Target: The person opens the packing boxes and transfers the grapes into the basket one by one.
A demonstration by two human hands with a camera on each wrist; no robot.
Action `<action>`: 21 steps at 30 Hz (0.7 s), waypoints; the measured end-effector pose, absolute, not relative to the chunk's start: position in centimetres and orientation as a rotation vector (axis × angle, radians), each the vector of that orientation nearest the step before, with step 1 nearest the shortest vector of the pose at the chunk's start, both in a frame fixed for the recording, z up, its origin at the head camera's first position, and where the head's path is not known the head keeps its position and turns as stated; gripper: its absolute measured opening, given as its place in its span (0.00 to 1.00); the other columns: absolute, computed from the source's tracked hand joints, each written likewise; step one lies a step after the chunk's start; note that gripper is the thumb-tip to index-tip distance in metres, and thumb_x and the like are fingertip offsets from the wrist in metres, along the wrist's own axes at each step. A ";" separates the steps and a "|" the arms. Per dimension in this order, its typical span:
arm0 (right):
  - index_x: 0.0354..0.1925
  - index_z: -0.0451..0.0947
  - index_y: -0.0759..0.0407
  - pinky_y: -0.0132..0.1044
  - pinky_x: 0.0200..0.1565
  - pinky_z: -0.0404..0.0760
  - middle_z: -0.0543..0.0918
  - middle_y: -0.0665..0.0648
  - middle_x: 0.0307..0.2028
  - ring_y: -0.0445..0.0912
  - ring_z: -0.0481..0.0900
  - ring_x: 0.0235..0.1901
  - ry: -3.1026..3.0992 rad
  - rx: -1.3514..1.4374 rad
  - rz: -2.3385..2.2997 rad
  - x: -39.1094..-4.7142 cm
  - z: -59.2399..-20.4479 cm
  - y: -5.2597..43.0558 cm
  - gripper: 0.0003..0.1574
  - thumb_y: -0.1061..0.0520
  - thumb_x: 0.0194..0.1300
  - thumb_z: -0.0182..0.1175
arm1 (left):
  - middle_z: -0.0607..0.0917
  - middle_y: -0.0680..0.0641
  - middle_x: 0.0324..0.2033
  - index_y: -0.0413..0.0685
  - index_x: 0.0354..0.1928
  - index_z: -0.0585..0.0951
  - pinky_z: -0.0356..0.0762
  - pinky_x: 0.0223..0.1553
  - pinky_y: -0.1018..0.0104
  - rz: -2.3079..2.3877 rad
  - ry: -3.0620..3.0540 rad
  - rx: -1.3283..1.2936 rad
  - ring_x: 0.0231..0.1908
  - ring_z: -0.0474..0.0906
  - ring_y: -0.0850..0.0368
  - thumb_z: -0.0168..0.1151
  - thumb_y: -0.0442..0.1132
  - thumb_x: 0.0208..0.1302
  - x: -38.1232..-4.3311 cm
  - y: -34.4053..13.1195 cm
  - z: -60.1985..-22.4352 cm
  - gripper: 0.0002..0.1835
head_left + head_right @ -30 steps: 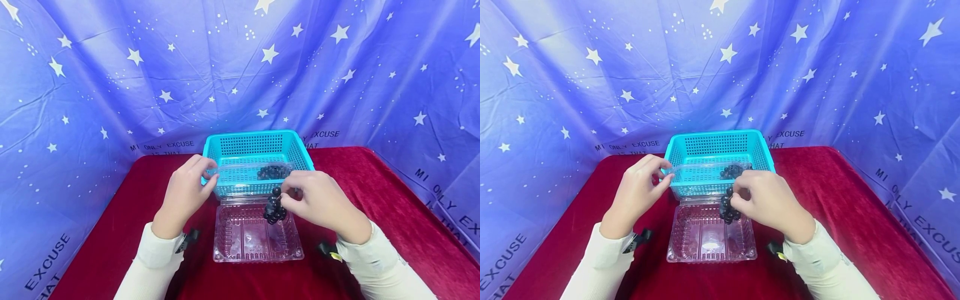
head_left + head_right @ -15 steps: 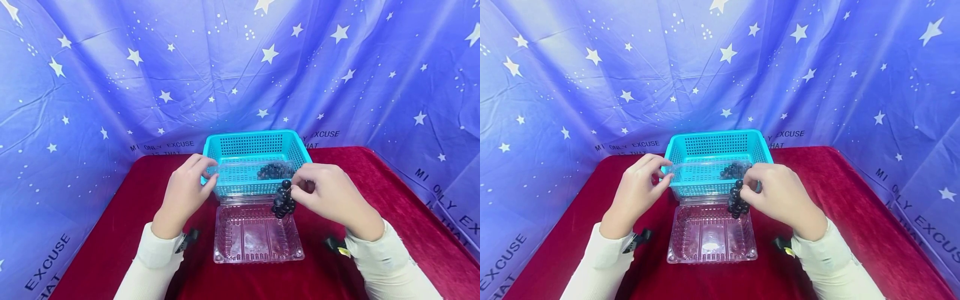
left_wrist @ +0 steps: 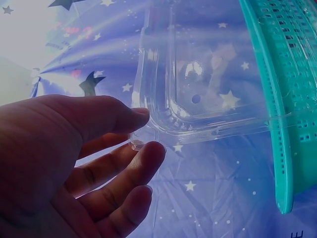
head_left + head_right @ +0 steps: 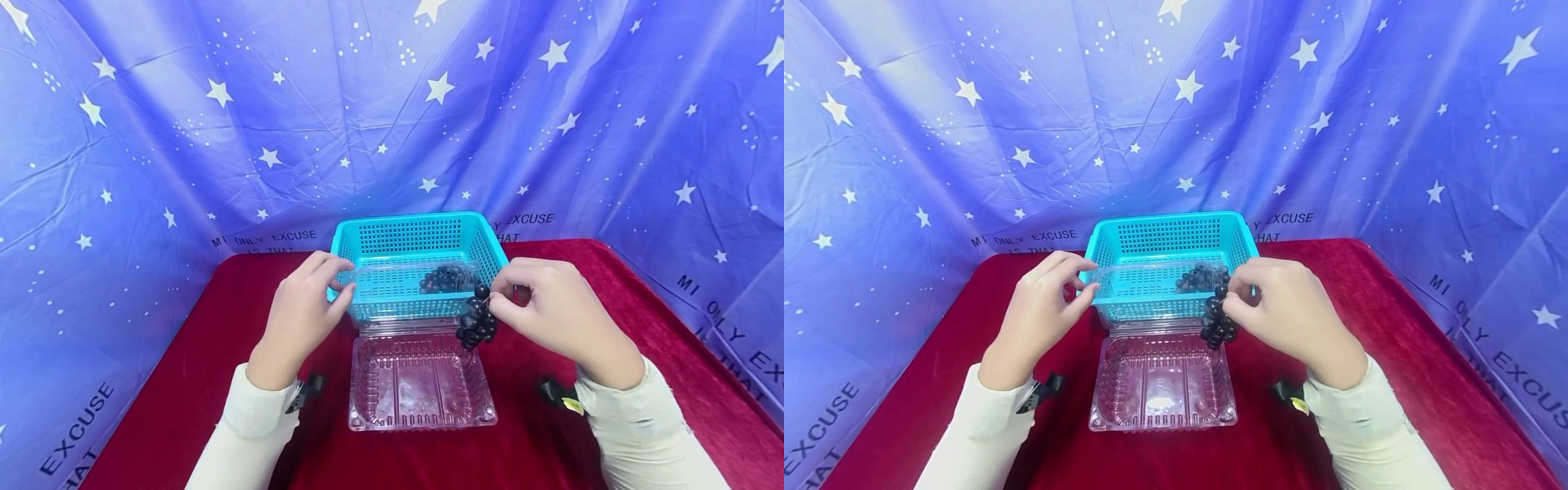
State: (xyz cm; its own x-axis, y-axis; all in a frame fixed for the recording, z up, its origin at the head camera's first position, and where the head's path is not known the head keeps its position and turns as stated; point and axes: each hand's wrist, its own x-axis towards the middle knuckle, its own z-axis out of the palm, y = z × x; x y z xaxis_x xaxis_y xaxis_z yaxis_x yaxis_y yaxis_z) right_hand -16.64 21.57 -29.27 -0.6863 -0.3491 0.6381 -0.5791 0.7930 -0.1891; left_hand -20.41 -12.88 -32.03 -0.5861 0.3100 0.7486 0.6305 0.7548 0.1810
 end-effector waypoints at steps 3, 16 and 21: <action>0.22 0.78 0.36 0.25 0.25 0.65 0.71 0.34 0.21 0.33 0.67 0.21 -2.372 0.676 0.516 -16.7 -29.2 21.9 0.16 0.60 0.51 0.68 | 0.86 0.48 0.43 0.45 0.47 0.87 0.83 0.27 0.63 -0.566 -2.215 -0.700 0.32 0.87 0.58 0.75 0.35 0.59 -20.4 -12.9 -32.1 0.13; 0.23 0.80 0.36 0.25 0.28 0.67 0.74 0.36 0.20 0.35 0.69 0.21 -2.376 0.584 0.564 -17.0 -28.8 23.5 0.17 0.62 0.52 0.67 | 0.86 0.48 0.43 0.46 0.47 0.88 0.84 0.27 0.61 -0.560 -2.218 -0.696 0.32 0.87 0.58 0.74 0.36 0.60 -20.6 -13.0 -32.2 0.13; 0.23 0.82 0.37 0.26 0.28 0.66 0.74 0.37 0.19 0.36 0.69 0.20 -2.375 0.524 0.581 -17.3 -28.9 24.0 0.16 0.62 0.53 0.67 | 0.86 0.48 0.43 0.46 0.47 0.88 0.82 0.27 0.62 -0.560 -2.225 -0.688 0.32 0.87 0.58 0.75 0.37 0.60 -20.6 -13.0 -32.2 0.13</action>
State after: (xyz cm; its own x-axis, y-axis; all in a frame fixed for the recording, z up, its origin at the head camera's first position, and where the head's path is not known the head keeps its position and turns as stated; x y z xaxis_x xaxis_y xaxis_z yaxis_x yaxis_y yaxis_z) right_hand -17.30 24.02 -28.85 -0.7225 -0.2195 0.6556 -0.4975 0.8235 -0.2725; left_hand -20.57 -13.00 -32.21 -0.5910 0.3040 0.7472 0.6213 0.7623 0.1814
